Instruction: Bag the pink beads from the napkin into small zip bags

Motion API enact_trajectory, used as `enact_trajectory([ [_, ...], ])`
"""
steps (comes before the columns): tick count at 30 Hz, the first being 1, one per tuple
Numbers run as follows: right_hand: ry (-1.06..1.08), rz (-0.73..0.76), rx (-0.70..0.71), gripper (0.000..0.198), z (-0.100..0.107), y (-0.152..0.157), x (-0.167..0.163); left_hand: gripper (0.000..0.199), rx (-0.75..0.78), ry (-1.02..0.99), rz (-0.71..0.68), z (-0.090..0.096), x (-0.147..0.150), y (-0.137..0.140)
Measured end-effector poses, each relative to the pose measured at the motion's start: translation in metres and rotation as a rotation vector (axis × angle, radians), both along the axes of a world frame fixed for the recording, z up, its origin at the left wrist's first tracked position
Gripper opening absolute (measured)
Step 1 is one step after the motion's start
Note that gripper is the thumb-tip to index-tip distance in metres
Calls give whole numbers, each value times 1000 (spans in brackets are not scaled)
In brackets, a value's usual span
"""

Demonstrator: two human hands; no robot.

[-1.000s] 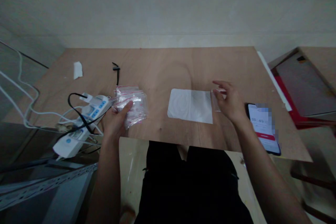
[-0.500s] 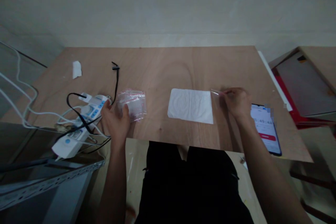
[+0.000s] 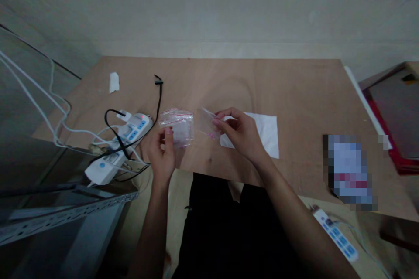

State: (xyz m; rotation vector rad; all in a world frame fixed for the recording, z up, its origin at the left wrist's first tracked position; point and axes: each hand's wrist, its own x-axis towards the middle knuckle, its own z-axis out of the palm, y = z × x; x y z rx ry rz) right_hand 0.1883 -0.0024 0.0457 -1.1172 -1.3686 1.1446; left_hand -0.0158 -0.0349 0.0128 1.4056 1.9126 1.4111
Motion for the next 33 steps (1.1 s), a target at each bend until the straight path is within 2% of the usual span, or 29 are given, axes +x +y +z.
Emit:
enact_trajectory([
  [3, 137, 33, -56, 31, -4, -3, -17, 34, 56, -223, -210, 13, 22, -3],
  [5, 239, 45, -105, 34, -3, -6, -20, 32, 2, -399, -310, 17, 33, -2],
  [9, 465, 108, -304, 39, 2, -11, -13, 30, -109, -616, -347, 18, 40, 0],
  [12, 584, 99, -416, 45, -1, -11, -6, 29, -148, -642, -369, 18, 35, 0],
  [14, 564, 60, -417, 48, -5, -11, -3, 29, -183, -612, -393, 17, 31, 0],
  [17, 401, -44, -292, 40, -11, -14, -3, 30, -181, -490, -341, 15, 28, -1],
  [20, 142, -203, -65, 26, -11, -23, -6, 32, -10, -283, -110, 18, 34, -4],
  [22, -72, -265, 129, 16, -7, -30, -6, 25, 54, -241, -88, 24, 44, -7],
  [24, -269, -255, 333, 10, -4, -36, -6, 21, 24, -303, -206, 30, 56, -9],
  [27, -478, -187, 527, 22, -4, -40, -2, 22, -34, -447, -311, 36, 72, -9],
  [30, -557, -116, 569, 28, -7, -40, 2, 20, -64, -637, -299, 33, 76, -5],
  [33, -515, -27, 540, 31, -8, -42, 5, 22, -114, -806, -294, 27, 72, -3],
])
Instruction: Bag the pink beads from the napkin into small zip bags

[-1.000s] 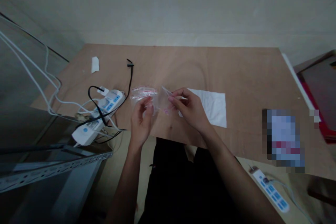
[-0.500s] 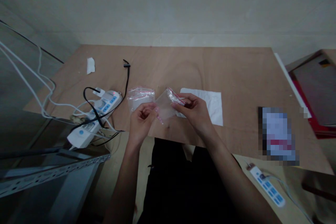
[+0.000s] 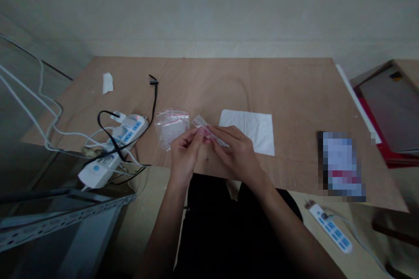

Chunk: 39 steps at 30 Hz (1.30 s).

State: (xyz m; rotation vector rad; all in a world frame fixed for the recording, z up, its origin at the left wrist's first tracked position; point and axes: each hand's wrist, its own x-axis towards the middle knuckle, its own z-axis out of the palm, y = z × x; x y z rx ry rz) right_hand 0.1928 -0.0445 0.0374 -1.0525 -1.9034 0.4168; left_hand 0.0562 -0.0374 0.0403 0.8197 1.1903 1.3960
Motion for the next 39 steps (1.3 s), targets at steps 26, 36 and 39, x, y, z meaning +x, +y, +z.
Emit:
enact_trajectory([
  [26, 151, -60, -455, 24, 4, -10, 0, 19, 183, 453, -262, 4, -4, -5],
  [36, 320, -4, -424, 16, 4, -14, 0, 24, 170, 406, -290, 2, -4, -5],
  [39, 342, 44, -515, 18, 6, -12, 4, 33, 178, 453, -332, 0, -6, -6],
])
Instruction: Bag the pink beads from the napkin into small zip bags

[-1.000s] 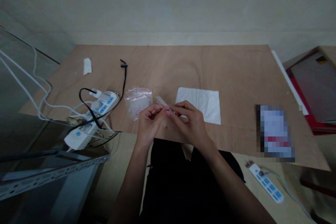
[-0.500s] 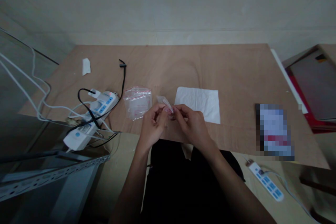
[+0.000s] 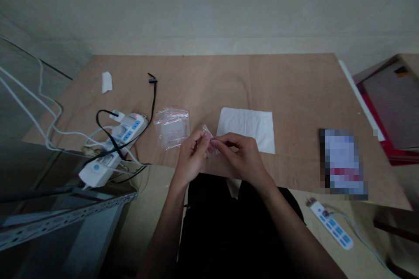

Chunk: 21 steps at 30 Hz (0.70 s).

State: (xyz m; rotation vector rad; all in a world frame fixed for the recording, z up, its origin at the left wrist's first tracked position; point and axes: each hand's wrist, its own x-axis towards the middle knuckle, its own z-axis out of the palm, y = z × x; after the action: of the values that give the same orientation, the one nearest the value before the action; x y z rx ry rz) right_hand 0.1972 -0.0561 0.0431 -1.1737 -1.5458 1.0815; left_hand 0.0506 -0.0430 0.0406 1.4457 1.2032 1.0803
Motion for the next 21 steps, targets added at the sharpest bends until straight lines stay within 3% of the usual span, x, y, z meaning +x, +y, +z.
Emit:
enact_trajectory([
  [5, -143, 22, 40, 23, 1, -1, 4, 27, 80, 168, -106, 5, -2, -1],
  [11, -466, -361, 263, 19, -6, -4, 16, 23, 99, 405, -156, 19, -3, -1],
  [13, -466, -382, 267, 14, -6, -4, 21, 24, 60, 414, -176, 21, 0, -1],
  [15, -334, -290, 265, 15, -5, -4, 27, 25, 3, 384, -200, 23, 4, -1],
  [18, -51, -22, 178, 49, -5, -5, 35, 27, -39, 323, -212, 24, 11, 1],
  [21, 74, 174, 64, 78, -9, -6, 43, 26, -46, 266, -207, 25, 16, 2],
])
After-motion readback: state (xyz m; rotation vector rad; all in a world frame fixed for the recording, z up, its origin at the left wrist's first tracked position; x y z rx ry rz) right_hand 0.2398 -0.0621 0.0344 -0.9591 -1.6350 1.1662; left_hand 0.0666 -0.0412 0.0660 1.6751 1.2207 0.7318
